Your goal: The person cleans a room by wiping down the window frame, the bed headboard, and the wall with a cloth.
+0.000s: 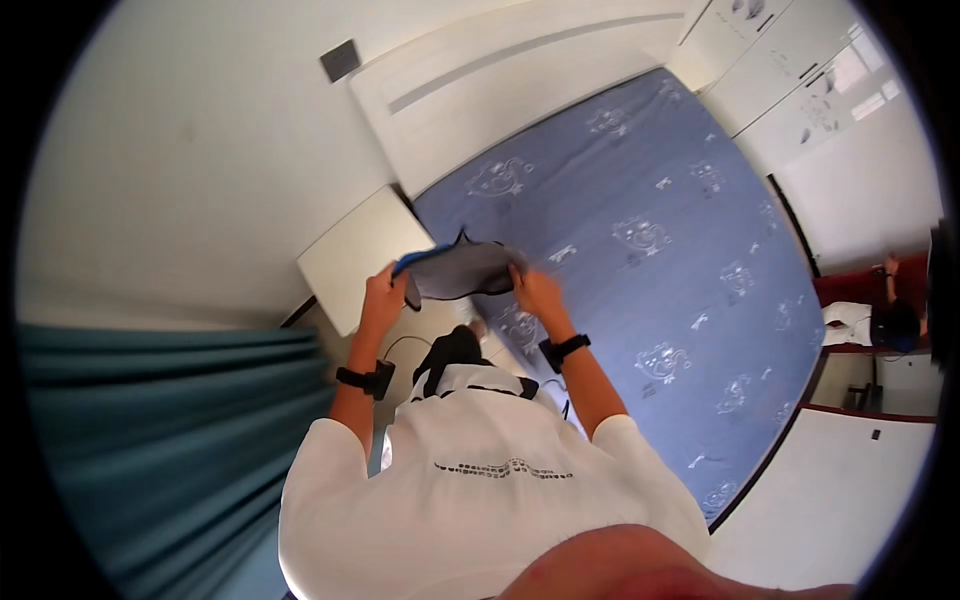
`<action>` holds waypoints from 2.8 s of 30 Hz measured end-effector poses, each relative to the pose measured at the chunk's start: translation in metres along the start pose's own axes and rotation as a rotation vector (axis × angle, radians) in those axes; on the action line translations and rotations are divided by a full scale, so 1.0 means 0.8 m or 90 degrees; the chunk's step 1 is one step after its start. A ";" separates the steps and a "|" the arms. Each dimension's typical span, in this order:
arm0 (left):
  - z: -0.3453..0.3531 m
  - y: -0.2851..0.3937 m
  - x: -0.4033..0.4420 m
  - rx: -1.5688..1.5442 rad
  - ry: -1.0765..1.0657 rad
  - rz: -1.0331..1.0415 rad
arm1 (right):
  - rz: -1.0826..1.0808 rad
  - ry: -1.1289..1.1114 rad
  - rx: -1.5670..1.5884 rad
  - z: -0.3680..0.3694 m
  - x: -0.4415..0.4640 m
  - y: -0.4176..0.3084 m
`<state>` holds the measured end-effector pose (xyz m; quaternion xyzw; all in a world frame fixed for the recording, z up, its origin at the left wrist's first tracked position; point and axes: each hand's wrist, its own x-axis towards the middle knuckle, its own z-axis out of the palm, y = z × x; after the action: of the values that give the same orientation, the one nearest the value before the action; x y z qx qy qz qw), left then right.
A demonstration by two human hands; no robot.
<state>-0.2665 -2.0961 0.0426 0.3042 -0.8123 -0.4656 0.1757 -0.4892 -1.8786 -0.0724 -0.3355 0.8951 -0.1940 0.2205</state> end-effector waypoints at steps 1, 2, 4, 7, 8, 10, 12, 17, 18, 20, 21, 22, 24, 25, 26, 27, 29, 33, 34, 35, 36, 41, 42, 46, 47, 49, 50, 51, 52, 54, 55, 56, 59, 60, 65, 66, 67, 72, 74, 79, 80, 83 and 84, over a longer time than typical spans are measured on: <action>0.024 -0.008 0.021 0.041 0.005 0.013 | -0.004 0.071 0.046 0.034 0.021 0.041; 0.054 -0.024 0.050 0.058 -0.020 0.064 | -0.012 0.141 0.090 0.067 0.042 0.082; 0.115 -0.035 0.085 0.180 -0.001 0.177 | 0.068 0.014 0.168 -0.004 0.027 0.095; 0.126 0.072 0.146 0.105 -0.119 0.053 | 0.219 -0.351 0.672 -0.123 0.087 0.097; 0.117 0.077 0.181 0.086 -0.127 0.052 | 0.181 -0.251 0.709 -0.137 0.125 0.085; 0.117 0.079 0.144 0.127 -0.135 0.126 | 0.152 -0.157 0.760 -0.104 0.090 0.089; 0.110 0.089 0.211 0.158 -0.111 0.224 | -0.066 0.044 0.702 -0.109 0.160 0.074; 0.087 0.090 0.238 0.056 -0.066 0.045 | 0.019 0.115 0.652 -0.119 0.239 -0.035; 0.087 0.076 0.255 0.085 -0.092 0.019 | -0.042 0.146 0.701 -0.130 0.257 -0.063; 0.090 0.048 0.268 0.032 -0.056 0.045 | -0.107 0.173 0.747 -0.136 0.290 -0.073; 0.095 0.029 0.283 -0.023 -0.008 0.079 | -0.151 0.204 0.660 -0.139 0.330 -0.057; 0.096 -0.010 0.300 -0.023 0.008 0.087 | -0.197 0.237 0.572 -0.138 0.377 -0.040; 0.082 -0.099 0.337 -0.148 0.108 -0.039 | -0.272 0.303 0.398 -0.136 0.458 -0.011; 0.063 -0.123 0.356 -0.187 0.177 -0.061 | -0.308 0.336 0.306 -0.143 0.486 -0.009; 0.046 -0.142 0.379 -0.229 0.245 -0.082 | -0.321 0.336 0.297 -0.161 0.506 -0.017; 0.029 -0.141 0.401 -0.260 0.298 -0.121 | -0.354 0.359 0.317 -0.192 0.517 -0.026; 0.007 -0.097 0.436 -0.296 0.411 -0.192 | -0.428 0.396 0.354 -0.277 0.526 -0.057; 0.016 -0.096 0.529 -0.194 0.563 -0.180 | -0.519 0.343 0.475 -0.374 0.632 -0.137; 0.033 -0.091 0.543 -0.166 0.561 -0.213 | -0.483 0.137 0.544 -0.384 0.636 -0.143; 0.044 -0.092 0.555 -0.108 0.570 -0.195 | -0.443 0.097 0.483 -0.364 0.686 -0.129; 0.048 -0.080 0.554 -0.132 0.580 -0.177 | -0.409 0.067 0.422 -0.341 0.725 -0.120; 0.034 -0.077 0.564 -0.034 0.719 -0.249 | -0.447 0.086 0.070 -0.348 0.713 -0.133; 0.028 -0.077 0.565 -0.024 0.726 -0.253 | -0.425 0.051 0.038 -0.349 0.716 -0.139; 0.005 -0.065 0.557 -0.098 0.627 -0.351 | -0.407 0.021 0.085 -0.360 0.747 -0.118; -0.001 -0.062 0.558 -0.069 0.595 -0.337 | -0.392 0.074 0.081 -0.355 0.772 -0.100; -0.033 -0.077 0.561 -0.023 0.456 -0.399 | -0.359 0.176 0.105 -0.360 0.786 -0.073; -0.052 -0.078 0.567 -0.005 0.390 -0.446 | -0.347 0.232 0.136 -0.377 0.776 -0.070; -0.062 -0.085 0.576 -0.006 0.395 -0.448 | -0.369 0.254 0.089 -0.381 0.797 -0.057; -0.067 -0.089 0.581 -0.016 0.363 -0.444 | -0.392 0.272 0.042 -0.382 0.817 -0.047; -0.060 -0.089 0.569 -0.034 0.335 -0.454 | -0.356 0.298 -0.056 -0.380 0.811 -0.066; -0.054 -0.081 0.569 0.020 0.361 -0.425 | -0.309 0.336 -0.152 -0.379 0.803 -0.073; -0.053 -0.073 0.570 0.077 0.383 -0.392 | -0.309 0.333 -0.156 -0.370 0.793 -0.083; -0.059 -0.068 0.565 0.046 0.374 -0.360 | -0.368 0.417 -0.300 -0.329 0.768 -0.124; -0.055 -0.070 0.561 0.036 0.363 -0.355 | -0.391 0.402 -0.288 -0.315 0.749 -0.147; -0.054 -0.055 0.560 0.045 0.335 -0.348 | -0.509 0.361 -0.264 -0.230 0.659 -0.265; -0.055 -0.053 0.559 0.051 0.337 -0.344 | -0.513 0.344 -0.250 -0.213 0.642 -0.286; -0.058 -0.050 0.556 0.054 0.325 -0.337 | -0.533 0.331 -0.236 -0.199 0.623 -0.304; -0.065 -0.073 0.561 0.068 0.280 -0.272 | -0.642 0.359 -0.081 -0.158 0.579 -0.341; -0.062 -0.085 0.557 0.061 0.265 -0.246 | -0.604 0.330 -0.075 -0.167 0.596 -0.314; -0.067 -0.121 0.558 -0.014 0.228 -0.185 | -0.414 0.378 -0.222 -0.225 0.658 -0.230; -0.068 -0.120 0.558 0.002 0.211 -0.184 | -0.393 0.388 -0.230 -0.236 0.665 -0.220; -0.072 -0.120 0.557 0.030 0.192 -0.174 | -0.357 0.401 -0.249 -0.233 0.665 -0.230; -0.072 -0.121 0.556 0.046 0.188 -0.164 | -0.339 0.406 -0.257 -0.229 0.662 -0.233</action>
<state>-0.5367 -2.4630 -0.0108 0.4764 -0.7484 -0.4052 0.2209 -0.8484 -2.3358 0.0317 -0.5133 0.8209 -0.1590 -0.1934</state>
